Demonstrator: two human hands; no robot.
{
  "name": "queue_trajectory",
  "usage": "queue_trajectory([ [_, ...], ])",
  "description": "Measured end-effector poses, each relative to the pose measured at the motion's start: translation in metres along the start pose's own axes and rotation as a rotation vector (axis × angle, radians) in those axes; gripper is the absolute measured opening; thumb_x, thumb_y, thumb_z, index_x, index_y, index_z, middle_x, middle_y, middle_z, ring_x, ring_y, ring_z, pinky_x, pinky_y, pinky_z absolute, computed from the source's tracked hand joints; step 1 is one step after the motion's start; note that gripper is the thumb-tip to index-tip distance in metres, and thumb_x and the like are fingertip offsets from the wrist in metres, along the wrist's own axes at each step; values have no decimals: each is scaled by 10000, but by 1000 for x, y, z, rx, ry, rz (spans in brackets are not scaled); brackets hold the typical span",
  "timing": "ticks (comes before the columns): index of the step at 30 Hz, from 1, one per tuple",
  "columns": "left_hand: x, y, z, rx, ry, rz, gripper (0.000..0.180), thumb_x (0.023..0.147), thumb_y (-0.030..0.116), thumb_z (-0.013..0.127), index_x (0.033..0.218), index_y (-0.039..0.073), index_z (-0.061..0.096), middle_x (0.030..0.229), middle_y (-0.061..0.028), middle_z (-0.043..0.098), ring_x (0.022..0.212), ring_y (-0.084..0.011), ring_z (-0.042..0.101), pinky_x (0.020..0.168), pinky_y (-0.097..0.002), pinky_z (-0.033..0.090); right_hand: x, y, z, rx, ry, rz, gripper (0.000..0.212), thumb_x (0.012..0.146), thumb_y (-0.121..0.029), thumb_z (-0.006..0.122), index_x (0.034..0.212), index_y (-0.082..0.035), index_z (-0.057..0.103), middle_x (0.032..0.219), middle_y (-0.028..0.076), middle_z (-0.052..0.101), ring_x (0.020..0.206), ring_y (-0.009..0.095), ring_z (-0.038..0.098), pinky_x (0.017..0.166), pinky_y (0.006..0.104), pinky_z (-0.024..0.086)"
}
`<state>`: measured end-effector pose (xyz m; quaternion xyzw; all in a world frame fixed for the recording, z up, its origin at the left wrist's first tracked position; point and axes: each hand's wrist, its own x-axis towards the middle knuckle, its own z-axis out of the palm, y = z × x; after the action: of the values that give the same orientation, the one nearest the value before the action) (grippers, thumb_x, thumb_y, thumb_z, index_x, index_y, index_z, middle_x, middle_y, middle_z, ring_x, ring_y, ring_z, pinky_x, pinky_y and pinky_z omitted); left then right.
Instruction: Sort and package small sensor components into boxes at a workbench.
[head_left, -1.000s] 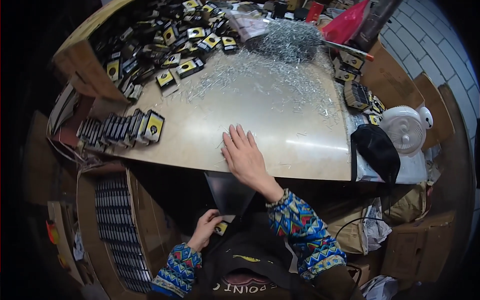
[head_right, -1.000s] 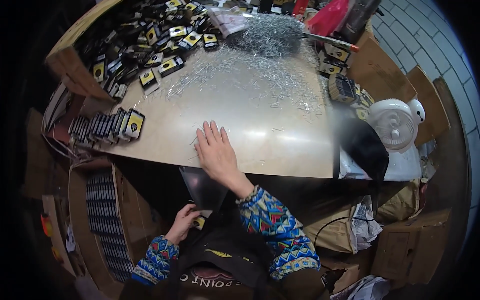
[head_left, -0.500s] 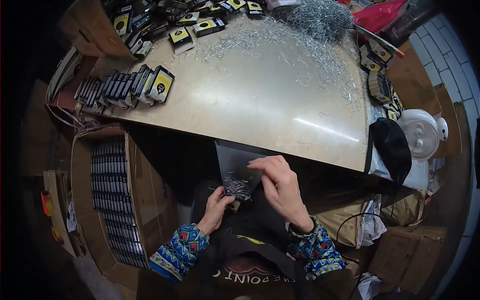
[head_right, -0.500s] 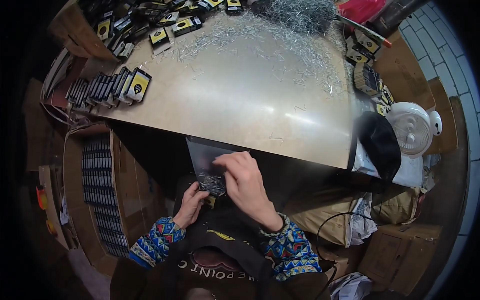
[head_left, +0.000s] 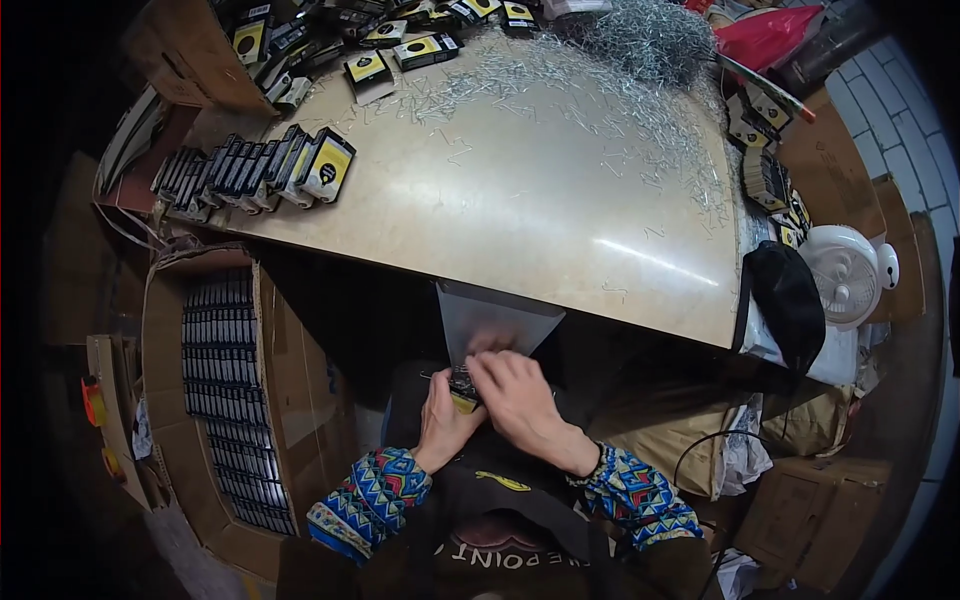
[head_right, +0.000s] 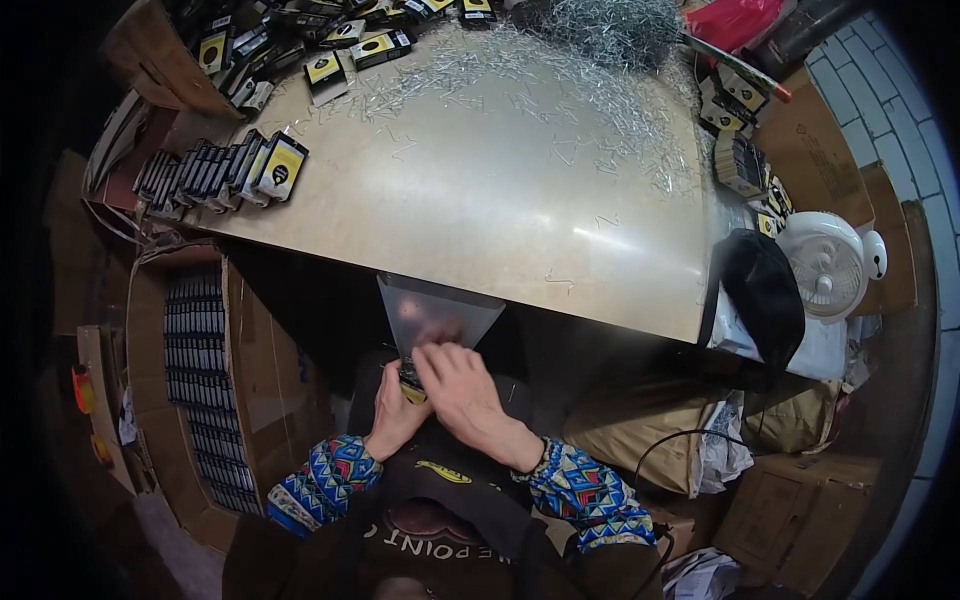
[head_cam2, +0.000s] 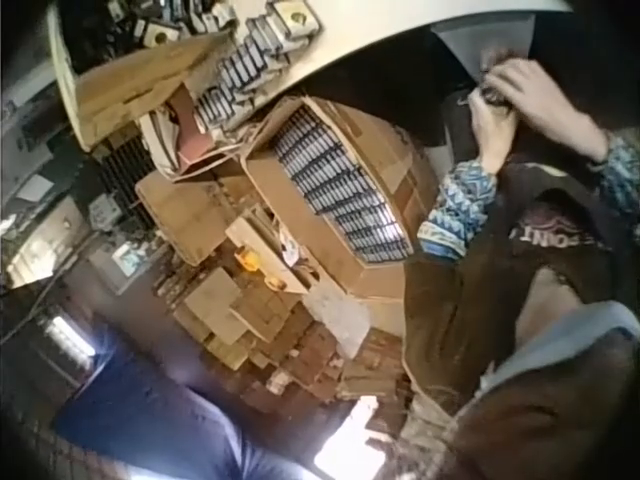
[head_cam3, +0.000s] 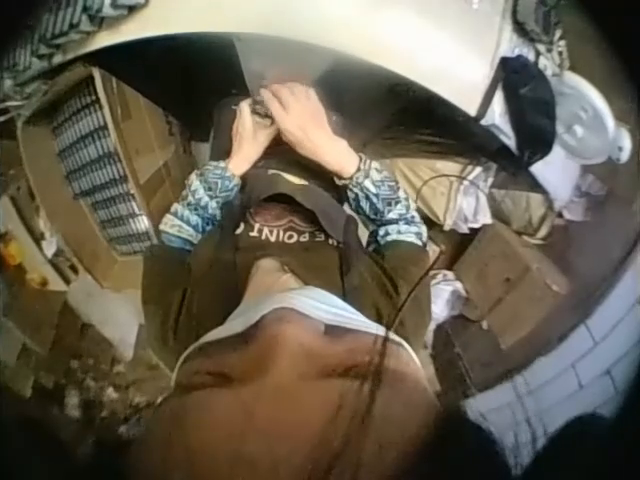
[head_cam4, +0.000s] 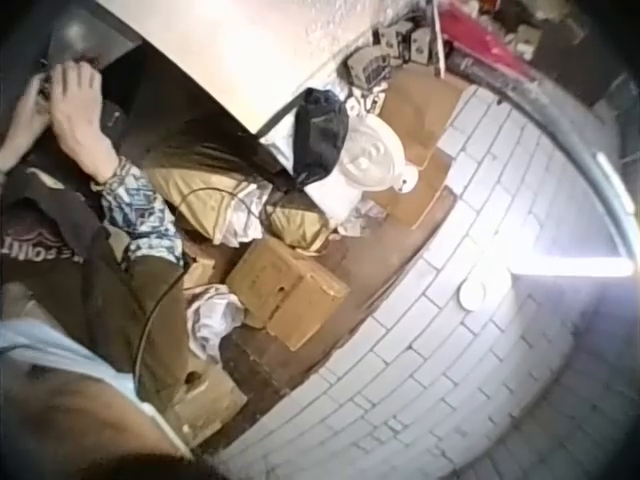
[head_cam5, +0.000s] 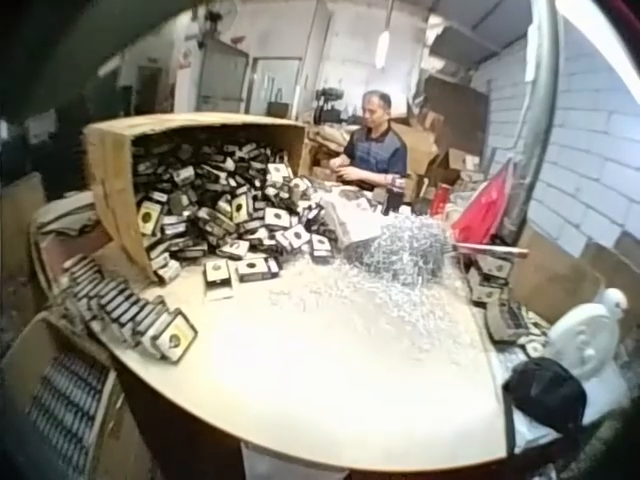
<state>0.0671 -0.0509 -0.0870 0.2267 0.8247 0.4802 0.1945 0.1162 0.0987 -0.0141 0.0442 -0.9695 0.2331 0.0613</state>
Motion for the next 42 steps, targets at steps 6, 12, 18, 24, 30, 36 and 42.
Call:
queue_trajectory([
  [6,-1,-5,0,33,-38,25,630,736,168,776,1200,-26,396,1079,-248,539,951,-451,570,787,-473,486,-3,1,7,36,55,-44,465,708,-30,613,1164,44,560,1100,151,549,999,309,526,834,378,429],
  [12,-14,-25,-20,246,-91,200,676,657,87,785,1234,10,441,1064,-196,552,989,-387,577,845,-419,480,-14,1,5,430,-121,16,356,786,-10,634,1141,-3,611,1146,129,599,1013,309,551,848,397,454],
  [18,-3,4,-36,2,28,144,712,616,60,809,1243,15,477,1022,-160,571,932,-296,608,827,-360,499,6,6,-30,565,80,114,259,852,-23,622,1109,13,636,1017,159,661,887,328,621,759,386,511],
  [24,24,34,-35,-14,137,216,733,649,37,778,1293,16,430,1106,-178,571,996,-317,606,850,-370,496,23,-1,-49,493,123,186,192,841,-47,652,1021,17,666,847,146,665,767,303,627,667,371,510],
  [30,47,59,-41,149,151,519,861,623,56,780,1376,-22,370,1209,-194,554,1080,-347,559,959,-449,398,35,9,-51,244,351,188,75,828,-53,649,898,-31,662,808,137,646,762,313,636,658,387,516],
  [36,54,59,-47,215,96,492,929,646,94,790,1431,-19,307,1369,-194,440,1246,-359,443,1035,-452,326,43,11,-74,364,194,240,126,849,-89,641,952,-27,679,851,151,669,785,347,653,674,398,527],
  [42,56,86,-46,193,189,499,901,697,132,821,1431,-18,321,1387,-199,425,1267,-352,421,1050,-441,323,44,35,-93,287,304,296,131,866,-135,633,934,-40,692,833,166,674,781,354,658,669,414,528],
])
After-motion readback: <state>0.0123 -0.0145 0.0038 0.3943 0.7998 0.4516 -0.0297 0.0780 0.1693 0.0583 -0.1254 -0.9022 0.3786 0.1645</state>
